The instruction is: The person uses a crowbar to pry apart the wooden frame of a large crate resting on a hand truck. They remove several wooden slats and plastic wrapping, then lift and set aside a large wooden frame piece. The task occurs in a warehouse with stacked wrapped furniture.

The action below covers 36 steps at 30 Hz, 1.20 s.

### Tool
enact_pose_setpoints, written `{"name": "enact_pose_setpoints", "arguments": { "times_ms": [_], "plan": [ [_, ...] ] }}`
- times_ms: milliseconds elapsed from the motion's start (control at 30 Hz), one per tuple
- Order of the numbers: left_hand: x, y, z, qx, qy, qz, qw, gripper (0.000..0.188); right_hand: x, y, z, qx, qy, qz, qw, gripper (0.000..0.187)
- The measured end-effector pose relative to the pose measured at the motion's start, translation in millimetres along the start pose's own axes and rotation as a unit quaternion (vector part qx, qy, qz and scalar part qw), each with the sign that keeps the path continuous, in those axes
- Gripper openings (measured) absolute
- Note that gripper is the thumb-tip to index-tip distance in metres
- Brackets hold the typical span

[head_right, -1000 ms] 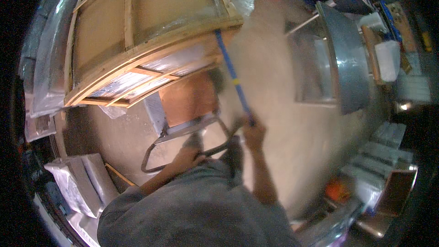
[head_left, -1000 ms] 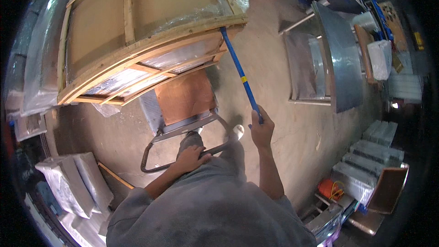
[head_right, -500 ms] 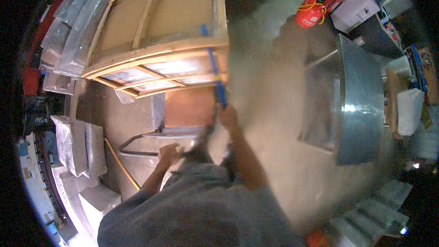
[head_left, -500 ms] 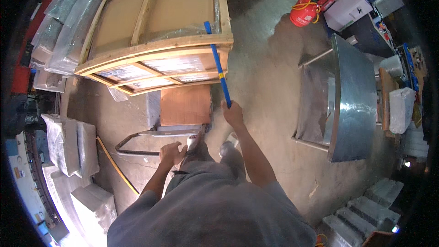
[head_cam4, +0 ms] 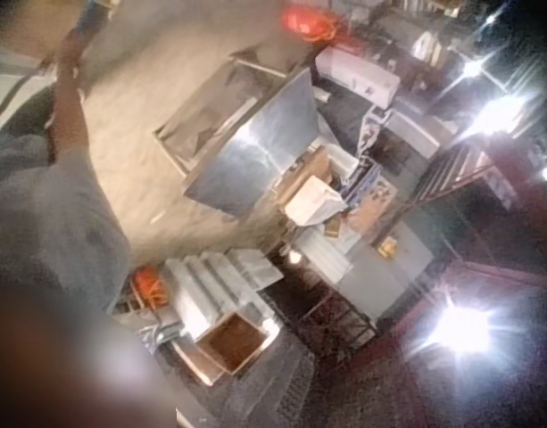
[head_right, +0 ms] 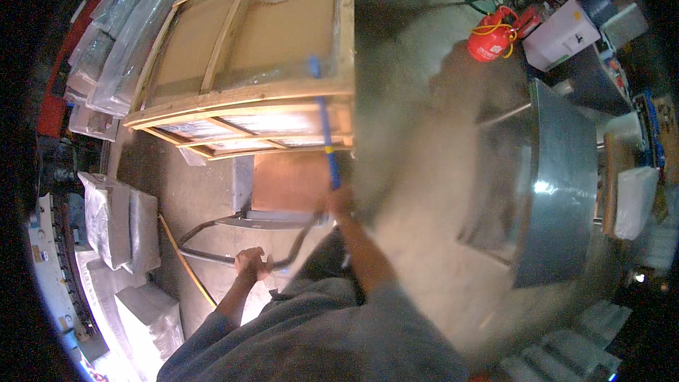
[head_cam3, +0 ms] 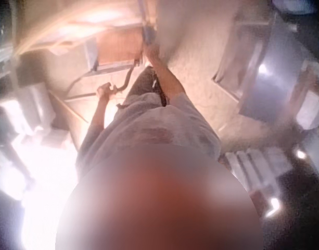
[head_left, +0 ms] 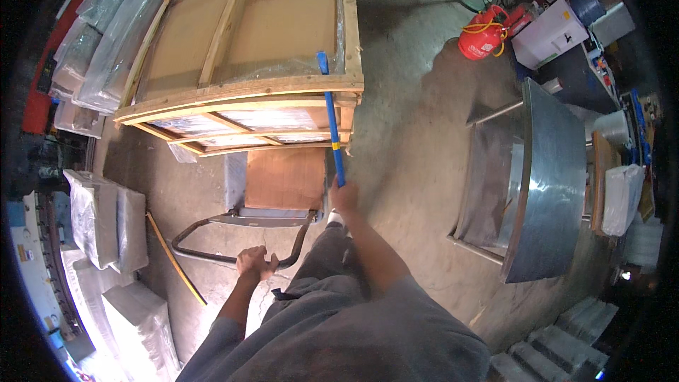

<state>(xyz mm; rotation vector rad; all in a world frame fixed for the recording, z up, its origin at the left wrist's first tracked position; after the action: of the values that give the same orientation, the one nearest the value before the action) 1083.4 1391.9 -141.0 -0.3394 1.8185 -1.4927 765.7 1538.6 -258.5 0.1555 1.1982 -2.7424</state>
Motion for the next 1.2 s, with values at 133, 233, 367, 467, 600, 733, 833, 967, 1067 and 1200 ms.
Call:
{"name": "enact_pose_setpoints", "arguments": {
  "times_ms": [133,233,367,467,600,733,833,967,1067,1200],
  "plan": [
    [-2.1,6.3,4.4,-0.021,-0.025,0.029,0.999,0.043,-4.4,-8.9,4.3,0.120,-0.016,0.031,0.992,0.045],
    [1.3,8.5,5.0,-0.005,-0.035,0.075,0.997,0.045,-19.7,-55.1,7.7,0.139,0.045,0.160,0.976,0.042],
    [7.5,8.9,6.1,-0.017,-0.030,0.089,0.995,0.048,-26.2,-174.6,19.5,0.162,0.100,0.266,0.945,0.038],
    [15.6,9.9,5.6,-0.056,-0.031,0.085,0.994,0.045,5.6,-221.2,36.9,0.031,0.055,0.220,0.974,0.041],
    [51.4,-6.1,-25.5,-0.237,-0.043,0.084,0.967,0.039,27.5,-216.5,70.3,0.064,0.025,0.248,0.966,0.035],
    [109.9,-104.7,-148.0,-0.304,0.217,-0.168,0.912,0.060,23.4,-201.6,86.4,0.098,0.083,0.312,0.941,0.034],
    [132.8,-154.9,-234.7,-0.342,0.274,-0.239,0.866,0.069,25.6,-205.6,101.9,0.062,-0.057,0.280,0.956,0.034],
    [145.0,-167.9,-306.0,-0.306,0.339,-0.233,0.859,0.070,34.2,-189.0,49.7,0.040,0.054,0.292,0.954,0.039],
    [152.2,-151.7,-347.0,-0.172,0.415,-0.223,0.865,0.060,55.8,-189.9,66.5,0.036,-0.144,0.243,0.959,0.035],
    [166.1,-174.0,-351.1,-0.194,0.405,-0.327,0.832,0.036,66.6,-205.7,80.8,0.041,-0.072,0.351,0.933,0.038]
  ]
}}
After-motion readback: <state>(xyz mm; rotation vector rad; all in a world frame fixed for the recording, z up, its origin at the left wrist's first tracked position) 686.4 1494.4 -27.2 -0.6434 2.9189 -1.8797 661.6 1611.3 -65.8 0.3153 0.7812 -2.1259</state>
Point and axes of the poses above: each hand's wrist, its own x-axis towards the middle knuckle, its own y-axis out of the palm, z = x × y, the point moved 9 cm from there along x, towards the middle knuckle, and after that the axes turned 10 degrees about -z, right-handed, at the moved point
